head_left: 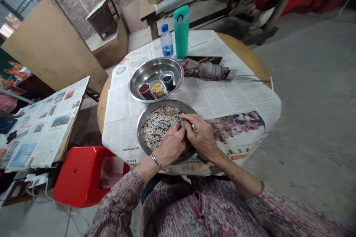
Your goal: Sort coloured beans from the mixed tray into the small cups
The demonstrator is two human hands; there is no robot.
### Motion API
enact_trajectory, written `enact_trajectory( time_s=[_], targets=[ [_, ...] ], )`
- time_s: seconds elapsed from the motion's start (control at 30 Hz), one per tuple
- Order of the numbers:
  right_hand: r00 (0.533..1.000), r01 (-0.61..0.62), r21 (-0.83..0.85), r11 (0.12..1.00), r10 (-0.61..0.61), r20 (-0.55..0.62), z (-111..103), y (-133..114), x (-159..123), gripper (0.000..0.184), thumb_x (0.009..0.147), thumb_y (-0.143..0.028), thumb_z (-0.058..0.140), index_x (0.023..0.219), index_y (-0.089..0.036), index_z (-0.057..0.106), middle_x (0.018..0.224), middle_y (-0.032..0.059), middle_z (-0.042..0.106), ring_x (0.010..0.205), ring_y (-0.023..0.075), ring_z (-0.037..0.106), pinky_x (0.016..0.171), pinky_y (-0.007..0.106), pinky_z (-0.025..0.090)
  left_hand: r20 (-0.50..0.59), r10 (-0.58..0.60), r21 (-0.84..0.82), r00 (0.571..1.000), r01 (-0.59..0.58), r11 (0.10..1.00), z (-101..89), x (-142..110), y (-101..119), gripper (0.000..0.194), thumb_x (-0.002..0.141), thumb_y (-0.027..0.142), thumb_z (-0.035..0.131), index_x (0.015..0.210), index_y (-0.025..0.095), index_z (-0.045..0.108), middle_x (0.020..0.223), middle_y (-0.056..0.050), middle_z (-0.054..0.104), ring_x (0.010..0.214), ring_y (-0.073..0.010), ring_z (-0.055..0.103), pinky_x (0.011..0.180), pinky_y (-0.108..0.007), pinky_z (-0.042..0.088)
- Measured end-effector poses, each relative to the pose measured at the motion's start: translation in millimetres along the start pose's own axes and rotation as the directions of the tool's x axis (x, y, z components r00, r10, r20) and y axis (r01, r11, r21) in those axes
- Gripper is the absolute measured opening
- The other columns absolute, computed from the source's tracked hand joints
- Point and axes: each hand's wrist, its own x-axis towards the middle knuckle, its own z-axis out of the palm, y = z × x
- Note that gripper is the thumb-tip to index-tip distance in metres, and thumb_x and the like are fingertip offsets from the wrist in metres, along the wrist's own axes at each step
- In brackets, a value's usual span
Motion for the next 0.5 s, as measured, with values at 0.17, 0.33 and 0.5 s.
enact_trajectory(
  time_s=[0.17,0.33,0.5],
  targets=[
    [0.999,-0.023,0.026,0.999,0.024,-0.031,-2.5,-2.4,0.3,0.026,0.094,-0.019,0.045,0.108,-0.022,0.067,0.103,0.0088,0.07,0.097,0.0221,0.066,0.09,0.041,0.054,0.067,0.234,0.161,0.97,-0.242,0.957,-2.8,10.9,-4.9,0.024,0.091,0.019,0.053,0.112,0.013,0.06,0.12,-0.014,0.057,0.115,-0.0279,0.051,0.102,-0.044,0.047],
    [0.999,-0.015,0.019,1.0,0.016,-0.042,-1.9,-4.0,2.2,0.025,0.095,-0.02,0.046,0.106,-0.022,0.068,0.103,0.0088,0.07,0.097,0.0229,0.065,0.091,0.042,0.053,0.039,0.21,0.244,0.977,-0.213,0.946,-19.3,34.9,-32.2,0.027,0.094,0.017,0.051,0.12,0.017,0.06,0.131,-0.011,0.056,0.126,-0.026,0.046,0.103,-0.042,0.045],
    [0.999,-0.008,0.004,1.0,0.008,-0.041,-1.6,-3.8,2.9,0.025,0.095,-0.02,0.046,0.107,-0.021,0.068,0.101,0.0092,0.07,0.095,0.0225,0.066,0.089,0.042,0.054,-0.036,0.073,0.312,0.997,-0.058,0.948,-38.0,40.7,-58.9,0.025,0.1,0.02,0.043,0.118,0.023,0.061,0.126,-0.005,0.06,0.115,-0.0214,0.054,0.098,-0.038,0.046]
  ],
)
